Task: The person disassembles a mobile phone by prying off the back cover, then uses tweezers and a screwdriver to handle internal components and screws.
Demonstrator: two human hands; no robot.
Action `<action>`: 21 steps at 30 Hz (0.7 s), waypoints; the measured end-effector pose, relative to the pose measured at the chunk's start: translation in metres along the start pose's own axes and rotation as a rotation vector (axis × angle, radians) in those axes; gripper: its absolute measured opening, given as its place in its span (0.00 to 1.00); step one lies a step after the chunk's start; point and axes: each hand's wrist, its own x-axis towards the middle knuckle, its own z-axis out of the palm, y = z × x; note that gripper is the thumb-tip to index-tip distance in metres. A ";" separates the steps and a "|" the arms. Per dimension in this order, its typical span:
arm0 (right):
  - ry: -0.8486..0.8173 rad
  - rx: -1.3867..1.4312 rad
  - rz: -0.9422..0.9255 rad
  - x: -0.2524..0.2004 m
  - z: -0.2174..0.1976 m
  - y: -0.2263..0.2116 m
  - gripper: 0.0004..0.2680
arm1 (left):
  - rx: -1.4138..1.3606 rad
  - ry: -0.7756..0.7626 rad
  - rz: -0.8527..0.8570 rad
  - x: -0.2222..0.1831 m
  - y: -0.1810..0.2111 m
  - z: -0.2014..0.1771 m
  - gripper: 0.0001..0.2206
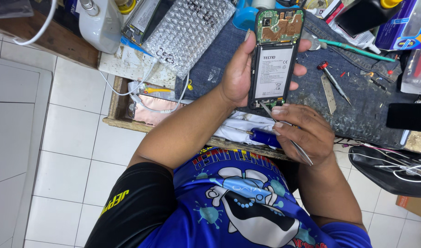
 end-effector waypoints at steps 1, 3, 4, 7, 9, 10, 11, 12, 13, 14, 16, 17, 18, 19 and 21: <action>0.017 0.011 0.001 -0.002 0.001 0.001 0.06 | 0.000 -0.008 0.004 0.001 0.001 0.000 0.35; 0.074 0.044 0.030 -0.011 0.002 0.002 0.05 | -0.004 -0.021 0.007 0.001 0.001 0.001 0.35; 0.116 0.065 0.053 -0.016 0.001 0.004 0.04 | -0.007 -0.027 0.004 0.002 0.002 0.002 0.35; 0.299 0.170 0.153 -0.036 -0.003 0.010 0.06 | -0.013 -0.009 -0.011 0.001 0.003 0.006 0.36; 0.394 0.215 0.210 -0.048 -0.009 0.015 0.07 | -0.009 0.014 -0.023 0.000 0.005 0.008 0.37; 0.418 0.225 0.229 -0.053 -0.011 0.017 0.08 | -0.011 0.025 -0.028 -0.001 0.006 0.009 0.37; 0.441 0.234 0.248 -0.057 -0.013 0.019 0.08 | -0.024 0.030 -0.037 -0.001 0.007 0.009 0.37; 0.433 0.227 0.251 -0.060 -0.014 0.019 0.08 | -0.026 0.032 -0.040 -0.001 0.007 0.010 0.37; 0.426 0.219 0.254 -0.062 -0.014 0.019 0.08 | -0.028 0.033 -0.043 -0.001 0.007 0.010 0.37; 0.419 0.214 0.257 -0.063 -0.015 0.018 0.08 | -0.021 0.033 -0.042 -0.001 0.007 0.010 0.37; 0.417 0.217 0.265 -0.063 -0.012 0.016 0.08 | -0.016 0.028 -0.043 -0.001 0.007 0.010 0.37; 0.415 0.220 0.269 -0.063 -0.010 0.015 0.08 | -0.019 0.023 -0.046 -0.001 0.008 0.009 0.37; 0.403 0.198 0.260 -0.062 -0.009 0.015 0.08 | -0.020 0.018 -0.046 -0.001 0.008 0.009 0.37; 0.390 0.177 0.251 -0.061 -0.008 0.015 0.08 | -0.020 0.013 -0.046 -0.001 0.007 0.009 0.37; 0.379 0.143 0.240 -0.060 -0.007 0.016 0.08 | -0.018 0.006 -0.042 -0.001 0.007 0.008 0.37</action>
